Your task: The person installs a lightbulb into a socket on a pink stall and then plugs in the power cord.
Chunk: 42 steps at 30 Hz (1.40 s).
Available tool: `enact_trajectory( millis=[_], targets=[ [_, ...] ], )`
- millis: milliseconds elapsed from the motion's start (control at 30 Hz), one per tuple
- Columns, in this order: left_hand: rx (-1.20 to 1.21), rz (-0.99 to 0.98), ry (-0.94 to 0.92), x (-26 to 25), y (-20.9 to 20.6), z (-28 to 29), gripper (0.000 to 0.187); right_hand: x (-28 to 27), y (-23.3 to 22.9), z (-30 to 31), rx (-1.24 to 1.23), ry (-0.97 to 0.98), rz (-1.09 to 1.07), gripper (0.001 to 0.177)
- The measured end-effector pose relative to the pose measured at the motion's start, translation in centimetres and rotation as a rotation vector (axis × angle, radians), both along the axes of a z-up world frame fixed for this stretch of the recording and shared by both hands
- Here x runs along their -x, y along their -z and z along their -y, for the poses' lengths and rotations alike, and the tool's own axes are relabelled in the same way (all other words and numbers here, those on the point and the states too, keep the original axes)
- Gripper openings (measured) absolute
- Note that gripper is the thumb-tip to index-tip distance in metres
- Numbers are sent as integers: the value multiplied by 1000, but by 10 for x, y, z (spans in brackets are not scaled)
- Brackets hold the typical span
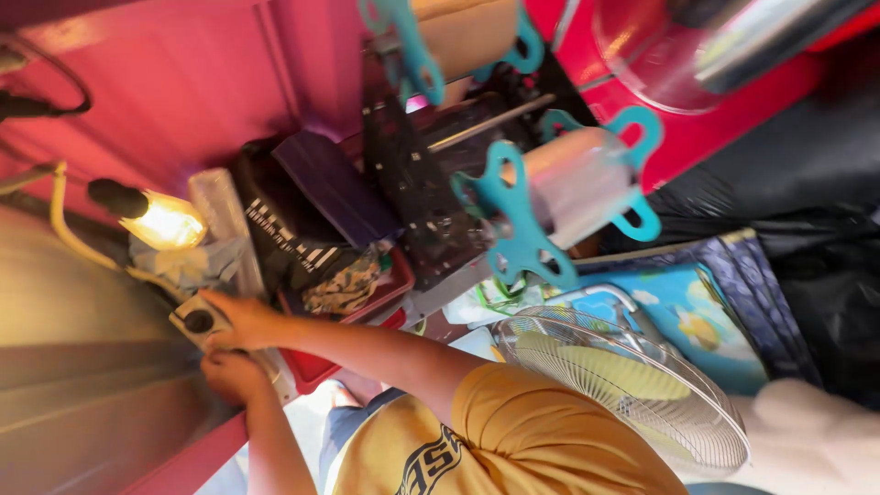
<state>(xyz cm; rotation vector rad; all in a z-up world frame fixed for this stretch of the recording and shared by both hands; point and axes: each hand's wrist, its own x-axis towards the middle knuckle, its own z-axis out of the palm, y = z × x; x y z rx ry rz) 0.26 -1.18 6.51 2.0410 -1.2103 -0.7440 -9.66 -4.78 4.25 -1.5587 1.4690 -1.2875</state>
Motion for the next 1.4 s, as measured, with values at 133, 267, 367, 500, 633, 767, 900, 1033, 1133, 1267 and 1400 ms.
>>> enact_trajectory(
  millis=[133, 267, 367, 500, 633, 767, 900, 1033, 1133, 1267, 1400],
  targets=[
    [33, 6, 61, 2, -4, -4, 47, 6, -38, -30, -137, 28, 18, 97],
    [37, 80, 76, -7, 12, -4, 45, 18, -36, -55, -190, -3, 20, 92],
    [83, 71, 95, -12, 26, -3, 46, 29, -35, -74, -174, -9, 56, 86],
    [57, 73, 92, -10, 26, -2, 49, 49, -57, -100, -232, -41, 126, 77],
    [-3, 89, 103, -13, 31, -2, 50, 57, -56, -113, -264, -40, 147, 72],
    [54, 108, 127, -15, 38, 1, 54, 55, -65, -122, -260, -57, 131, 66],
    [-13, 57, 113, -11, 26, -4, 57, 52, -75, -129, -267, -93, 79, 62],
    [109, 111, 146, -18, 51, -1, 56, 50, -68, -130, -241, -120, 133, 61],
    [234, 149, 210, -13, 62, 3, 49, 51, -52, -127, -216, -115, 193, 58],
    [367, 105, 292, -18, 68, -6, 42, 37, -22, -127, -108, -138, 390, 48],
    [393, 263, 331, -10, 70, -26, 62, 55, -44, -131, -161, -155, 420, 42]
  ],
)
